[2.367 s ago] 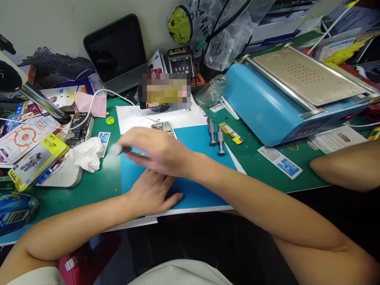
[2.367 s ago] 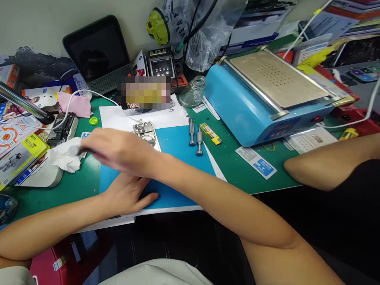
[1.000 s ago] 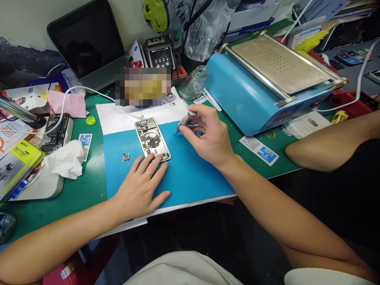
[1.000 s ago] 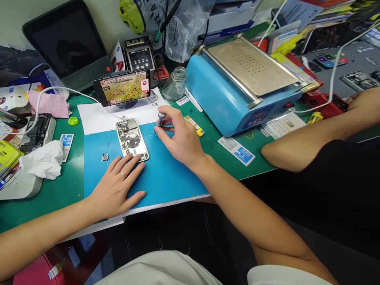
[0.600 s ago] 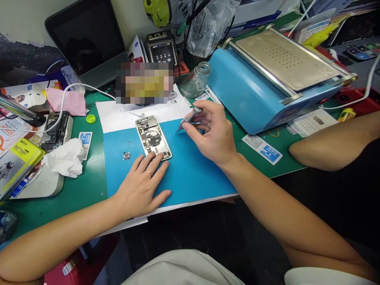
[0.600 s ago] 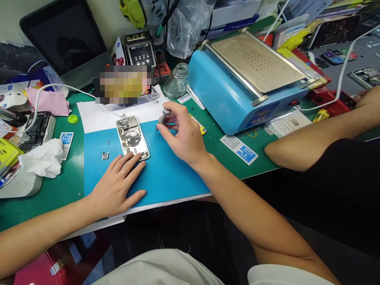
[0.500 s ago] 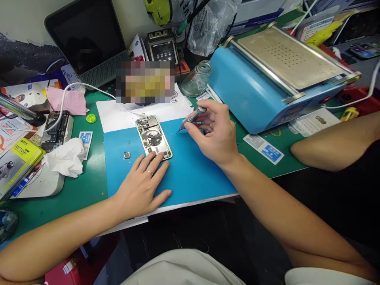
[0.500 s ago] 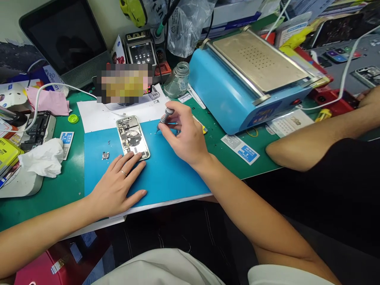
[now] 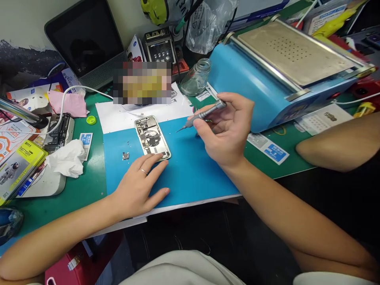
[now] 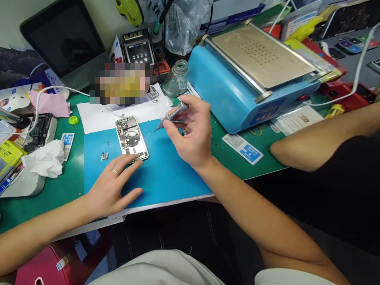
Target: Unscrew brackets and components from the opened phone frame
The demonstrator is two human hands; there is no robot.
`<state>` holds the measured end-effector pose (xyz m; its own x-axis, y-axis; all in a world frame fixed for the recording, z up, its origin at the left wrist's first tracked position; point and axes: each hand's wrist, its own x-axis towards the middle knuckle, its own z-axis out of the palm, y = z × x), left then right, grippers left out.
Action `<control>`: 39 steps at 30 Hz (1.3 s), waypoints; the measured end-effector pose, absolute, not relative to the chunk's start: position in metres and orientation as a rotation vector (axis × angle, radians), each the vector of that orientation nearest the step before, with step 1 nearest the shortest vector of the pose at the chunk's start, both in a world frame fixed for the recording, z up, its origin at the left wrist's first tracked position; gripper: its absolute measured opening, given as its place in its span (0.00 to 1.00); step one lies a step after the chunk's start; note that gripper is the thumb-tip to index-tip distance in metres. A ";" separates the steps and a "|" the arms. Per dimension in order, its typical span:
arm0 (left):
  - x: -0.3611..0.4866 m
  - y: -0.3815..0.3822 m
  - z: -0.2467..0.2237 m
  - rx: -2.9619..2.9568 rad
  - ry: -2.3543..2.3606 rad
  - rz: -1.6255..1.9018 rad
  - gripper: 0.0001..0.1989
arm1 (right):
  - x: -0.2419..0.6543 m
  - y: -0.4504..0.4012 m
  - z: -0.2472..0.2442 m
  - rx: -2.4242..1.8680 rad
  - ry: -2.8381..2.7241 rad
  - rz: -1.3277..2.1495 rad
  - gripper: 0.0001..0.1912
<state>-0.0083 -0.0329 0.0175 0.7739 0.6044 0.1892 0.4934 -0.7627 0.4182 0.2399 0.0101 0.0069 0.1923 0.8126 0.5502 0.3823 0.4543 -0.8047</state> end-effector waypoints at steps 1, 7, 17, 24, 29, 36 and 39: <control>-0.008 -0.031 0.023 2.572 0.874 0.497 0.28 | 0.241 0.010 0.011 -1.149 -1.423 0.452 0.20; 0.013 0.007 0.051 2.394 1.135 0.809 0.17 | 0.234 0.027 0.035 -1.006 -1.487 0.533 0.22; 0.022 0.026 0.019 2.528 0.974 1.225 0.11 | 0.227 0.039 0.018 -0.694 -1.458 0.420 0.32; 0.024 0.026 0.017 2.535 1.052 1.068 0.15 | 0.228 0.029 0.018 -0.767 -1.370 0.574 0.30; 0.024 0.026 0.014 2.589 1.052 1.019 0.14 | 0.222 0.022 0.013 -0.801 -1.268 0.721 0.27; 0.024 0.026 0.017 2.583 1.050 1.018 0.09 | 0.221 0.022 0.012 -0.857 -1.326 0.676 0.26; 0.024 0.026 0.017 2.577 1.032 1.025 0.07 | 0.221 0.022 0.011 -0.857 -1.322 0.695 0.25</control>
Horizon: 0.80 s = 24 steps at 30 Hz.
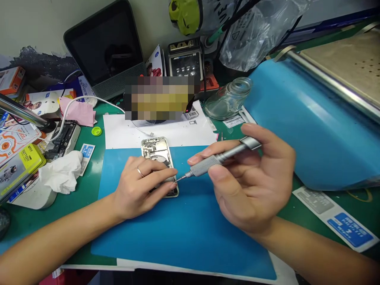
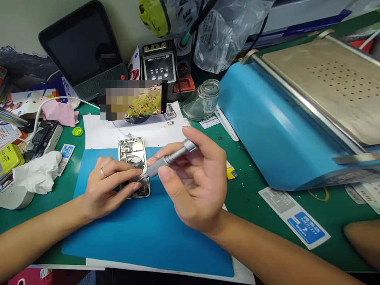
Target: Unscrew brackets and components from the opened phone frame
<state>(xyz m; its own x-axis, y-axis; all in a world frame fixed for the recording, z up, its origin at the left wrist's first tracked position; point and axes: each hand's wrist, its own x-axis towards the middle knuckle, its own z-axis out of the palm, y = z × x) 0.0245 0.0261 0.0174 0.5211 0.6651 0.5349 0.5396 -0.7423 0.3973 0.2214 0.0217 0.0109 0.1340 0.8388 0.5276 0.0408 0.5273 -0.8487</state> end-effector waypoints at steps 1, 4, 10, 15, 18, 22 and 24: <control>0.025 0.026 0.017 2.574 1.029 1.027 0.07 | 0.222 0.022 0.010 -0.860 -1.316 0.707 0.25; 0.025 0.028 0.017 2.575 1.004 1.048 0.06 | 0.222 0.024 0.008 -0.808 -1.300 0.745 0.26; 0.025 0.028 0.016 2.600 0.935 1.079 0.05 | 0.223 0.028 0.006 -0.695 -1.275 0.782 0.29; 0.025 0.028 0.015 2.600 0.931 1.076 0.03 | 0.225 0.029 0.005 -0.680 -1.292 0.763 0.29; 0.025 0.028 0.014 2.592 0.932 1.071 0.03 | 0.226 0.031 0.003 -0.679 -1.306 0.736 0.30; 0.026 0.028 0.014 2.590 0.938 1.076 0.02 | 0.228 0.032 0.001 -0.676 -1.325 0.706 0.30; 0.026 0.028 0.014 2.586 0.951 1.071 0.03 | 0.228 0.033 0.001 -0.682 -1.336 0.691 0.30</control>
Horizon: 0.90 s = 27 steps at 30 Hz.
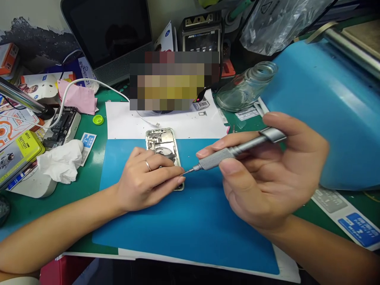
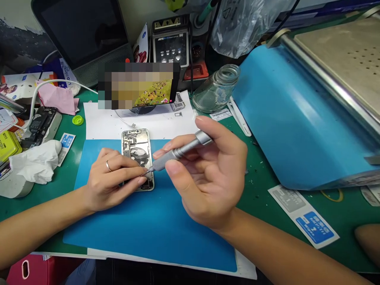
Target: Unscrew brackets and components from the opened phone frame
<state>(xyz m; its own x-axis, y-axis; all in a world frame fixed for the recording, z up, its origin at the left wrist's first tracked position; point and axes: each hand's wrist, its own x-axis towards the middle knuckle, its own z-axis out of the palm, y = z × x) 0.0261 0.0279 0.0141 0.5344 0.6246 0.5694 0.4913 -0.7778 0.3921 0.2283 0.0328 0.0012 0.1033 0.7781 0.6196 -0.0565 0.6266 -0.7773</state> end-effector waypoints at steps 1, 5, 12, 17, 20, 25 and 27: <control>0.026 0.028 0.014 2.586 0.957 1.069 0.04 | 0.229 0.033 0.001 -0.684 -1.341 0.686 0.30; 0.026 0.027 0.014 2.610 0.941 1.090 0.05 | 0.230 0.034 0.001 -0.676 -1.369 0.679 0.31; 0.027 0.027 0.014 2.609 0.944 1.109 0.03 | 0.230 0.033 0.000 -0.713 -1.385 0.620 0.31; 0.027 0.027 0.013 2.603 0.941 1.107 0.03 | 0.231 0.033 -0.001 -0.722 -1.396 0.596 0.32; 0.027 0.027 0.012 2.598 0.935 1.107 0.04 | 0.232 0.032 -0.001 -0.720 -1.411 0.616 0.32; 0.027 0.027 0.011 2.590 0.931 1.112 0.03 | 0.232 0.031 0.000 -0.705 -1.428 0.626 0.33; 0.027 0.027 0.011 2.594 0.929 1.111 0.03 | 0.232 0.032 -0.001 -0.687 -1.441 0.642 0.34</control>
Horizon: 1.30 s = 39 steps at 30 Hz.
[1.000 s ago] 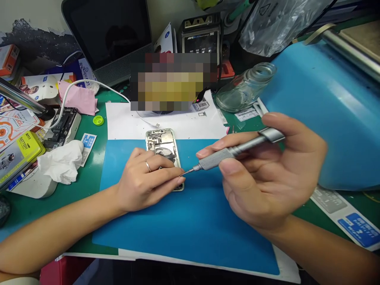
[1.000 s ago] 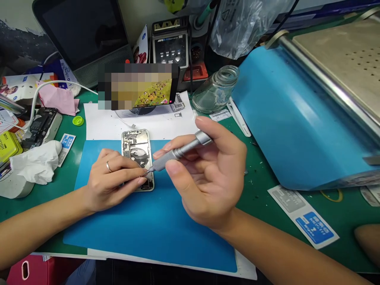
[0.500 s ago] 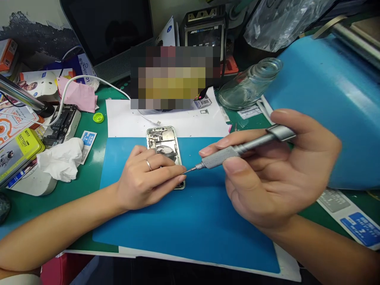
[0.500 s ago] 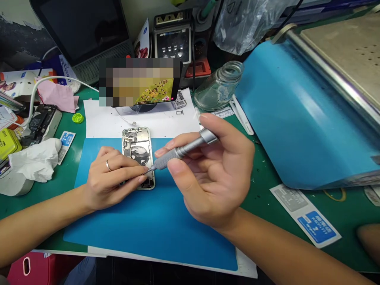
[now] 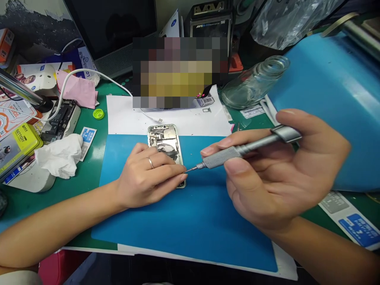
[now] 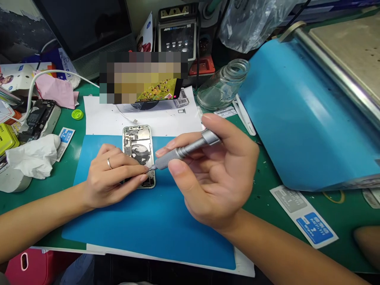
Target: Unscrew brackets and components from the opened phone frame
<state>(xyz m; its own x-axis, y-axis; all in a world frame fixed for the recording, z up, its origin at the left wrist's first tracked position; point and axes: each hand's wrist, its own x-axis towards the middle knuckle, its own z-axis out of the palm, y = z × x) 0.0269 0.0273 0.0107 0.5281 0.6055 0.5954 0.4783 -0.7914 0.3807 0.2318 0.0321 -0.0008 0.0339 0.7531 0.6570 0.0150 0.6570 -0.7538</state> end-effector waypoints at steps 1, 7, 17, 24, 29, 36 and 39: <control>0.027 0.027 0.011 2.596 0.929 1.108 0.02 | 0.232 0.033 -0.001 -0.677 -1.440 0.642 0.34; 0.027 0.027 0.011 2.612 0.954 1.087 0.02 | 0.232 0.037 -0.006 -0.650 -1.441 0.547 0.33; 0.027 0.028 0.011 2.624 0.935 1.085 0.02 | 0.233 0.035 -0.004 -0.628 -1.463 0.523 0.35; 0.027 0.027 0.010 2.613 0.921 1.100 0.02 | 0.233 0.037 -0.004 -0.645 -1.474 0.545 0.34; 0.027 0.027 0.009 2.612 0.921 1.107 0.02 | 0.233 0.036 -0.005 -0.673 -1.465 0.502 0.32; 0.027 0.026 0.009 2.610 0.964 1.099 0.03 | 0.232 0.035 -0.005 -0.671 -1.485 0.508 0.33; 0.029 0.026 0.008 2.582 0.994 1.151 0.08 | 0.231 0.035 -0.006 -0.668 -1.462 0.514 0.32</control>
